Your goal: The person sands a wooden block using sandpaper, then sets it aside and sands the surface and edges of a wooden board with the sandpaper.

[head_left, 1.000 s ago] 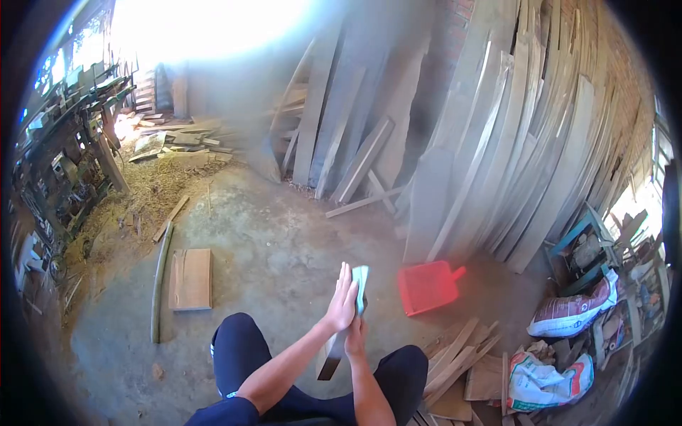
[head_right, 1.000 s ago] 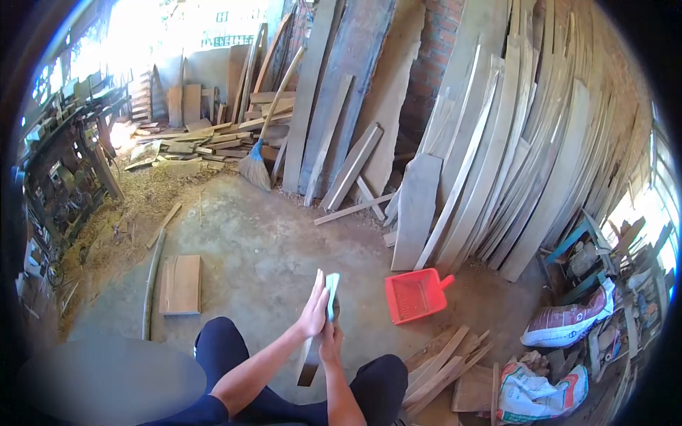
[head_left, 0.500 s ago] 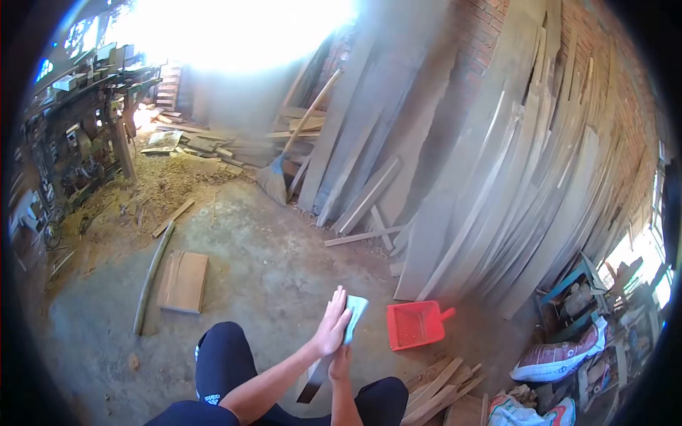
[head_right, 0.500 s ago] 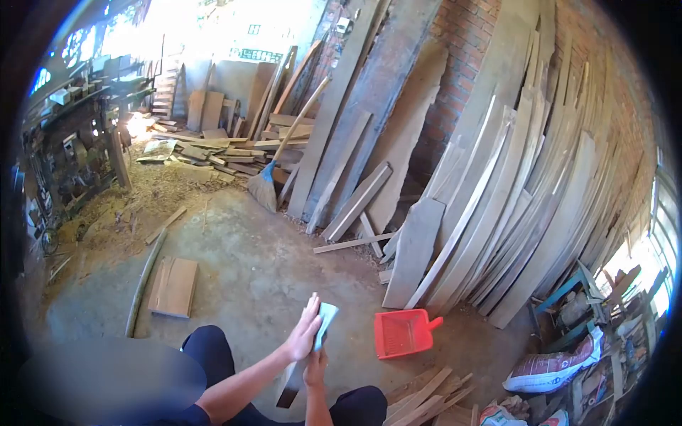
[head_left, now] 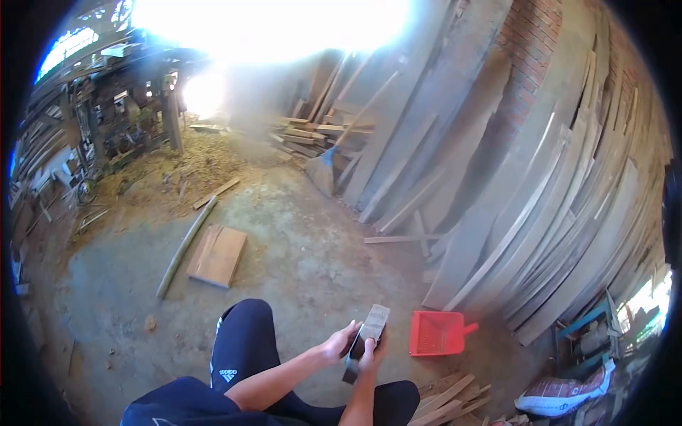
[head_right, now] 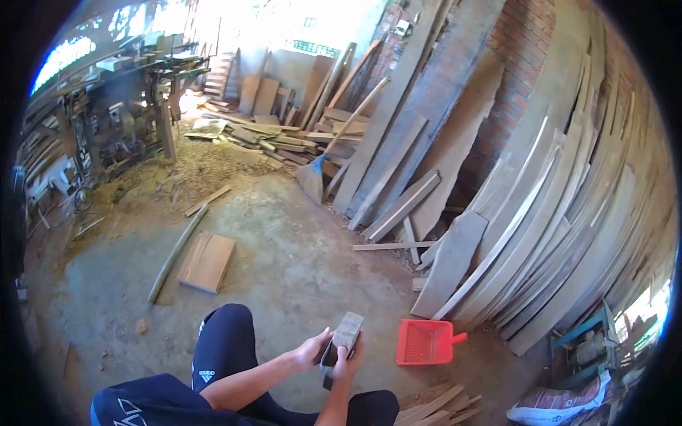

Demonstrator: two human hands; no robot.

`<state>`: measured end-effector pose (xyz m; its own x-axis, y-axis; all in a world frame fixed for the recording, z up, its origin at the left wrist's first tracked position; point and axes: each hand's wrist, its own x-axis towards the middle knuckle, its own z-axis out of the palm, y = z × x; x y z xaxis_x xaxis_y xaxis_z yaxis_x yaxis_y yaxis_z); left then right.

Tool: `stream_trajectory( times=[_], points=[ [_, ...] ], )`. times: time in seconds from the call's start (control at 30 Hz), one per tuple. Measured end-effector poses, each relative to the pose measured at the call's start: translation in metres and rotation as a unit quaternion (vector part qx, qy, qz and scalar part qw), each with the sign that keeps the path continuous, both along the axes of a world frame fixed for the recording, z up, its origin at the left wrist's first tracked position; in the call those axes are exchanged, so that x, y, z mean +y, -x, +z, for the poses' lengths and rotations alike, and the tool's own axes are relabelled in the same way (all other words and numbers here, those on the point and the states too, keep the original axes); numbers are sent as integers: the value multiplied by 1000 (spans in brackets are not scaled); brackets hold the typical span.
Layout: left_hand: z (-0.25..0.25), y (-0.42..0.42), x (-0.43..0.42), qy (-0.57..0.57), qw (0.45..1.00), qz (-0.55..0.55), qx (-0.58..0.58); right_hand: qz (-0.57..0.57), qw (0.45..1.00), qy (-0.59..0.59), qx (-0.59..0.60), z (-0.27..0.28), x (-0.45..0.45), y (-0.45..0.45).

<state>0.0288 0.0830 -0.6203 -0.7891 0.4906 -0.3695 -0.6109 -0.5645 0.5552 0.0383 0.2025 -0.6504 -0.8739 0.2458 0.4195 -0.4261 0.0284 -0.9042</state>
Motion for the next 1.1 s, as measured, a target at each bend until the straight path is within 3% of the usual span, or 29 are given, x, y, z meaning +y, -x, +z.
stream_trajectory(
  times=[0.13, 0.2, 0.23, 0.3, 0.33, 0.43, 0.53, 0.67, 0.7, 0.77, 0.83, 0.93, 1.03, 1.1],
  points=[
    [20, -5, 19, 69, 996, 32, 40, -3, 1000, 11, 0, 15, -5, -4],
    [31, 1, 29, 91, 992, 16, 85, 29, 995, 95, -23, 7, 3, -1],
    [36, 2, 40, 153, 964, 106, 192, 45, 989, 137, -35, 3, 7, -2],
    [54, 17, 55, 205, 924, 134, 295, 15, 999, 28, -2, 8, 12, 0],
    [69, 25, 55, 233, 898, 145, 345, -1, 1000, -24, 14, 19, 8, -1],
    [110, 35, 46, 281, 862, 101, 409, -9, 999, 34, 34, 44, -4, -5],
    [74, 18, 50, 237, 870, 98, 421, 10, 995, 103, 3, 16, 13, -7],
    [-15, -16, 57, 232, 885, 98, 392, -39, 977, 202, -62, -13, 29, 1],
    [-10, -12, 55, 178, 917, 78, 349, -36, 967, 240, -73, -3, 20, -3],
    [35, 4, 51, 153, 904, 107, 385, 0, 983, 177, -42, 16, 14, -3],
    [88, 13, 40, 151, 890, 120, 414, 21, 988, 141, -64, 1, 20, -6],
    [76, 6, 36, 192, 837, 123, 497, -7, 973, 231, -18, -3, 8, -2],
    [-17, -21, 37, 255, 858, 61, 442, -69, 971, 223, -44, 5, 22, -3],
    [-31, -21, 36, 268, 865, 41, 421, -76, 962, 255, -62, 6, 20, -1]
  ],
)
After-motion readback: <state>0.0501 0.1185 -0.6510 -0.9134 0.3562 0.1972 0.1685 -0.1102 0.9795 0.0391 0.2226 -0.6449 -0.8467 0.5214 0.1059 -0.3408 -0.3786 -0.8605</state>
